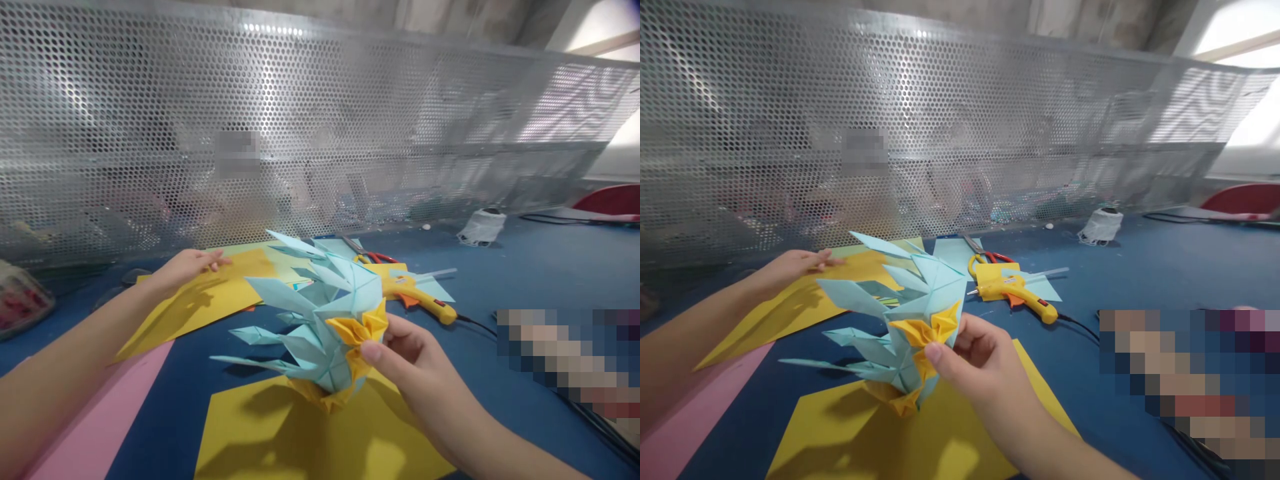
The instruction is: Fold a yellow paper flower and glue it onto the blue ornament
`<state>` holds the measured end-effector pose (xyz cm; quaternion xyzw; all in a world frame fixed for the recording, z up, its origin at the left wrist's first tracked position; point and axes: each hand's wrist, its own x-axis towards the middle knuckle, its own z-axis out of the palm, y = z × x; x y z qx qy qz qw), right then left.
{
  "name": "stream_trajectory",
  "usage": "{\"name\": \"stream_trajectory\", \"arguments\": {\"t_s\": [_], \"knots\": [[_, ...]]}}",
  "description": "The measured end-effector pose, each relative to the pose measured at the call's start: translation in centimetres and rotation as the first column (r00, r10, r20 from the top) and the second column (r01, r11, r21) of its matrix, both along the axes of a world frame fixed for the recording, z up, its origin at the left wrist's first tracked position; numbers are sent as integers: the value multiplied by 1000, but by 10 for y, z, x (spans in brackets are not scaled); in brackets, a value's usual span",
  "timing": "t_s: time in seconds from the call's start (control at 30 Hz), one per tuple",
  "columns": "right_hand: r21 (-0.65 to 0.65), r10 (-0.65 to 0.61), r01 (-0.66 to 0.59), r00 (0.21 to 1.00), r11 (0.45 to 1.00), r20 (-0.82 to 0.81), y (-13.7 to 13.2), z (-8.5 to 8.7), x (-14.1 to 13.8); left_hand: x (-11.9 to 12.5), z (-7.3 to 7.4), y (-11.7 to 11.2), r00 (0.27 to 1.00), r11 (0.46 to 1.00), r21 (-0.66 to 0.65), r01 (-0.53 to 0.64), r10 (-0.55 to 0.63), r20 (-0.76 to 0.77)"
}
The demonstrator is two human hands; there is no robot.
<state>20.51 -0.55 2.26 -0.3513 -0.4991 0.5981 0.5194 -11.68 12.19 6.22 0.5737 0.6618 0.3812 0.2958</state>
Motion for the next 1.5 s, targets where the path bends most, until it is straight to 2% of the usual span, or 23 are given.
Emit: {"name": "stream_trajectory", "arguments": {"t_s": [0.1, 0.23, 0.33, 0.5, 0.63, 0.7, 0.83, 0.9, 0.97, 1.1, 1.17, 1.33, 1.5], "knots": [[-2, 0, 0, 1000, 1000, 1, -1, -1, -1, 1, 2, -1, 990, 989, -76, 124, -118, 81], [-6, -12, 12, 1000, 1000, 2, -2, 0, -1, 1, 3, -4, 982, 985, -80, 153, -142, 129], [-9, -13, 13, 1000, 1000, 5, -2, 1, -1, 1, 5, -4, 980, 983, -68, 171, -163, 116], [-6, -3, 3, 1000, 1000, 9, -2, 0, -1, 10, 15, -9, 941, 934, -113, 340, -338, 33], [11, 6, -6, 999, 1000, 33, 0, -2, 0, 35, 28, -26, 870, 857, -180, 482, -493, -18], [21, 15, -16, 999, 1000, 46, 1, -3, 1, 51, 34, -39, 809, 791, -211, 574, -587, 0], [37, 26, -29, 998, 999, 65, 2, -5, 3, 77, 42, -64, 654, 625, -236, 745, -753, 72], [46, 22, -25, 997, 999, 71, 2, -5, 4, 83, 42, -71, 601, 574, -205, 792, -793, 100], [56, 8, -12, 997, 998, 75, 1, -6, 4, 86, 40, -76, 605, 588, -154, 794, -790, 102], [77, -34, 27, 996, 997, 85, 0, -6, 5, 93, 35, -82, 738, 735, -65, 674, -673, 42], [84, -47, 39, 995, 996, 91, 0, -6, 5, 97, 34, -84, 775, 774, -31, 632, -631, 42], [93, -37, 27, 994, 995, 107, -3, -7, 6, 105, 28, -89, 811, 812, -57, 581, -572, 125], [111, -41, 28, 992, 993, 118, -2, -9, 7, 109, 28, -93, 792, 800, -45, 598, -582, 183]]}}
